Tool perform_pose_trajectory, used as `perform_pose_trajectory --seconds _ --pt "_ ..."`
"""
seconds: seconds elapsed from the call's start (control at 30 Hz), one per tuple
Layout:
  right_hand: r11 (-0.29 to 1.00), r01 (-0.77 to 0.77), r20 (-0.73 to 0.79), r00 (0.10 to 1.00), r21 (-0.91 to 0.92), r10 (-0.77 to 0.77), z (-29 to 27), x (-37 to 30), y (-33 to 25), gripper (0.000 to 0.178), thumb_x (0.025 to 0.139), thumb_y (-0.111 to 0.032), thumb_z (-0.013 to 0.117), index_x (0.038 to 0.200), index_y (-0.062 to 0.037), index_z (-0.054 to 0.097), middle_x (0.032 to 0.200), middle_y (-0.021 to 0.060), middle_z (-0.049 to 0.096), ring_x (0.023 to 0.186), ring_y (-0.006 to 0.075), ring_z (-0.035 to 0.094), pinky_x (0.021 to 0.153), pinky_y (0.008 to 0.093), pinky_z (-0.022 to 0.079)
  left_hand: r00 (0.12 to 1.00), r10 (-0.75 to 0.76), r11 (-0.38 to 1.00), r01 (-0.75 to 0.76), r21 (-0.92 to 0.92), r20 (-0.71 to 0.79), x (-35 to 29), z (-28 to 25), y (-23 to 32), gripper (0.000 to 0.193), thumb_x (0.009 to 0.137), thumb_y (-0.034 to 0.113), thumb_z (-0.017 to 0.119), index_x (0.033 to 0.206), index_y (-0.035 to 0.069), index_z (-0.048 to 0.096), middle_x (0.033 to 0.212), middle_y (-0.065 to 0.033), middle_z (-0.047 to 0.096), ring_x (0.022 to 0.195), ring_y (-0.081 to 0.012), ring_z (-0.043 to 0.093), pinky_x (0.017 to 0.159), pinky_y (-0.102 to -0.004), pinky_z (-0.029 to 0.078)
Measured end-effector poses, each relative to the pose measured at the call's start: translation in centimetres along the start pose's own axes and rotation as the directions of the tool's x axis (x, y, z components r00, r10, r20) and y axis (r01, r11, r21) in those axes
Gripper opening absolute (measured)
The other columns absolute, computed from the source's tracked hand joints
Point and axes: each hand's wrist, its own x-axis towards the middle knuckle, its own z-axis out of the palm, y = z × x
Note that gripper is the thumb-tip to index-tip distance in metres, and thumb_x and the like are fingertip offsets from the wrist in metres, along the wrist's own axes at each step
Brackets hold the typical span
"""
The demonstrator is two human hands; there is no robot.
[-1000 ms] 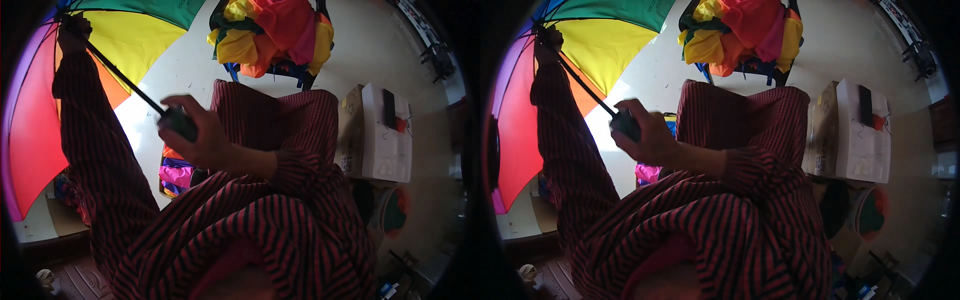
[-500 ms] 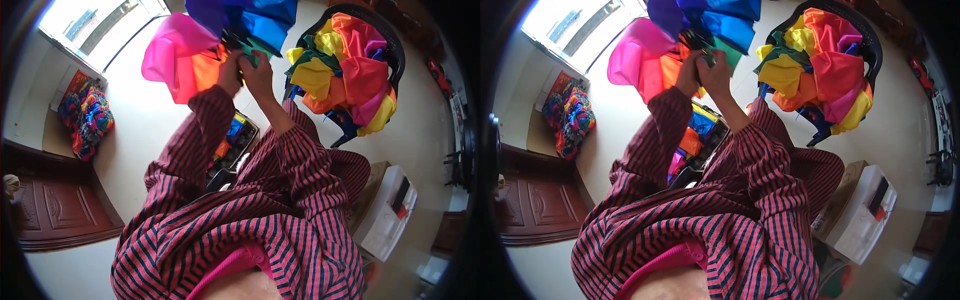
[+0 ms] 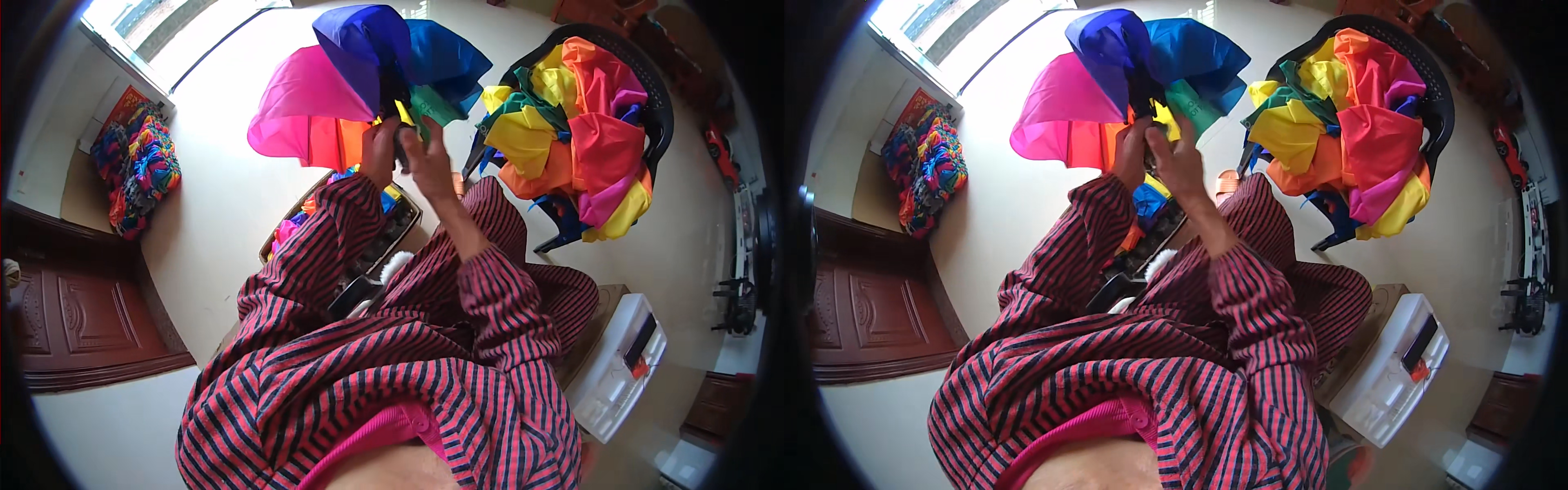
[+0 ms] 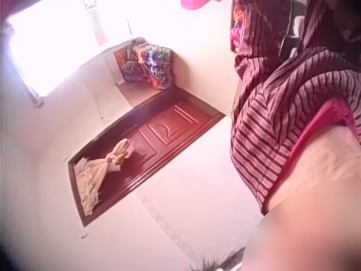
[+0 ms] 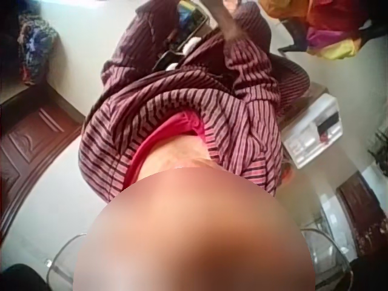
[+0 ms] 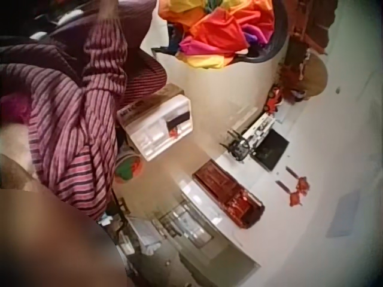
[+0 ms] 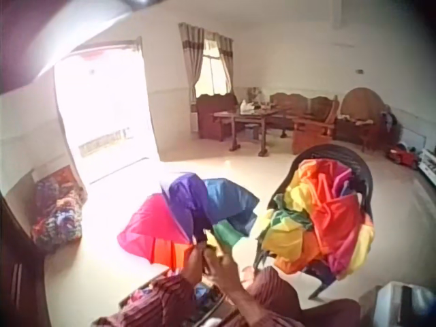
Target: The recorder is attempting to open and fix the mechanism of a multi-colored umbrella while sitting on the floor.
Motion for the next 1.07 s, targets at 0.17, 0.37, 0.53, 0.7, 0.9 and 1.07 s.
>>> perform_pose_trajectory --seconds 0.17,0.37,0.53,0.7,0.9,1.07 --pt "0.956 0.285 -0.337 0.909 0.072 -0.246 -11.3 5.4 -6.4 0.057 0.093 -0.038 0.053 0.132 -0.0001 0.037 0.112 0.0099 0.051 0.098 0.0233 0.053 0.091 0.033 0.041 0.962 0.266 0.926 -0.274 0.259 0.067 -3.4 -1.8 -2.1 0.022 0.084 0.022 0.054 0.085 0.001 0.062 0.069 -0.004 0.058 0.065 -0.0147 0.055 0.058 -0.033 0.043" --pt "0.876 0.238 0.241 0.96 -0.419 -0.146 -11.2 8.3 -5.3 0.068 0.086 -0.032 0.062 0.138 -0.0015 0.03 0.134 0.0098 0.042 0.12 0.0192 0.044 0.102 0.0285 0.033 0.769 0.461 0.561 -0.639 0.527 0.442 -7.4 -0.8 -7.1 0.018 0.08 0.018 0.057 0.081 0.001 0.06 0.068 -0.0127 0.057 0.065 -0.0221 0.057 0.058 -0.0358 0.044" --pt "0.99 -0.142 0.444 0.888 0.019 0.119 -5.8 7.0 -3.9 0.066 0.075 -0.024 0.074 0.129 -0.0005 0.043 0.114 0.0079 0.058 0.098 0.0185 0.057 0.085 0.0281 0.046 0.716 0.457 0.454 -0.698 0.554 0.528 -9.1 -0.5 -8.0 0.023 0.078 0.024 0.06 0.083 0.001 0.061 0.073 -0.0155 0.059 0.07 -0.0286 0.06 0.061 -0.0393 0.046" --pt "0.775 0.476 0.226 0.88 -0.417 -0.418 -5.0 9.6 -4.4 0.066 0.07 -0.026 0.076 0.123 0.0008 0.046 0.096 0.0069 0.065 0.079 0.0244 0.063 0.07 0.0354 0.05 0.96 0.187 0.69 -0.279 0.668 0.208 -10.7 -1.2 -4.3 0.036 0.074 0.034 0.068 0.089 0.001 0.064 0.077 -0.0153 0.061 0.08 -0.0285 0.063 0.069 -0.0399 0.048" --pt "0.014 0.594 0.553 0.757 -0.804 -0.348 -1.5 7.0 -5.6 0.077 0.069 -0.027 0.077 0.131 0.0 0.04 0.111 0.0098 0.061 0.098 0.0247 0.06 0.082 0.0398 0.05 0.98 0.198 0.741 -0.159 0.653 0.014 -10.4 -6.1 -1.7 0.076 0.066 0.035 0.079 0.124 0.0 0.044 0.104 -0.0189 0.058 0.095 -0.0321 0.061 0.081 -0.0376 0.049" --pt "0.95 -0.029 0.733 0.629 -0.311 0.259 -0.2 7.7 -6.3 0.076 0.07 -0.025 0.076 0.132 -0.0012 0.039 0.117 0.0081 0.057 0.105 0.0255 0.058 0.089 0.0396 0.049 0.757 0.592 0.607 -0.193 0.771 -0.277 -8.4 -6.8 5.0 0.091 0.066 0.027 0.082 0.136 0.001 0.03 0.12 -0.0161 0.054 0.101 -0.0328 0.059 0.087 -0.0362 0.049"
